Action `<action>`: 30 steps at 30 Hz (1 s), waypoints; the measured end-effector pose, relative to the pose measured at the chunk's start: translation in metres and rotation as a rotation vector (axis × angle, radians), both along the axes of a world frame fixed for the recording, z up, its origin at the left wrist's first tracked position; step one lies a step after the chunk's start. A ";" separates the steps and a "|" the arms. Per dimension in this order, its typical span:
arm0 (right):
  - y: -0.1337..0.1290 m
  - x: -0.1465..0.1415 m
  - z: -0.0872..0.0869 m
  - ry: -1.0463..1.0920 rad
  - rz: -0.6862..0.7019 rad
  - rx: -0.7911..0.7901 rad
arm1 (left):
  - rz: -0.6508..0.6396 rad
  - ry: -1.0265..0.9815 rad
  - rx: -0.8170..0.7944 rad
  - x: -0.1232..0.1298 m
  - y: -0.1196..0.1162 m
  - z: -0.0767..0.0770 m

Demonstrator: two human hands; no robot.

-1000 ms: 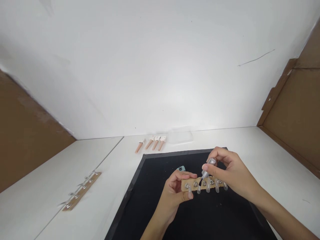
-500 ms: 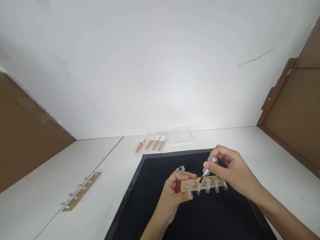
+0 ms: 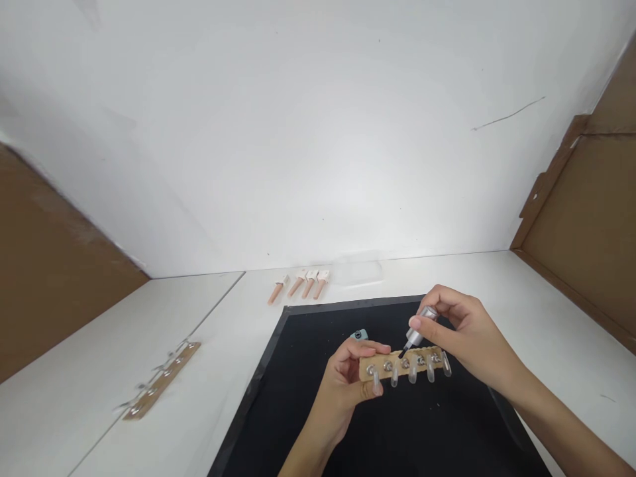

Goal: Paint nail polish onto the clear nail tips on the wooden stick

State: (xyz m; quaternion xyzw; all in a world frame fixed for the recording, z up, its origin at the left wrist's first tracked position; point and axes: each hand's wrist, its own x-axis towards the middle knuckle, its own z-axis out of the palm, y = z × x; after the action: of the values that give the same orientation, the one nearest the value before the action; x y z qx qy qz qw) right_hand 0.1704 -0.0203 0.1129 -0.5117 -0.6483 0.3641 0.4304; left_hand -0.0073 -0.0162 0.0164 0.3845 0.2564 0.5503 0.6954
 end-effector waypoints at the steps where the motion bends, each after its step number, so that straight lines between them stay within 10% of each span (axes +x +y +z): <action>1: 0.000 0.000 0.000 0.006 -0.001 0.005 | 0.004 0.000 -0.001 0.000 0.000 0.000; 30: 0.003 -0.002 -0.006 -0.019 0.115 -0.030 | 0.032 0.021 0.147 0.007 0.003 0.006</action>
State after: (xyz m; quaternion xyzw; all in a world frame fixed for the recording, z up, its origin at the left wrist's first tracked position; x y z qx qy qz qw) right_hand 0.1687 -0.0170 0.1066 -0.4833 -0.6753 0.3930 0.3949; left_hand -0.0002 -0.0131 0.0222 0.4362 0.2286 0.5747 0.6536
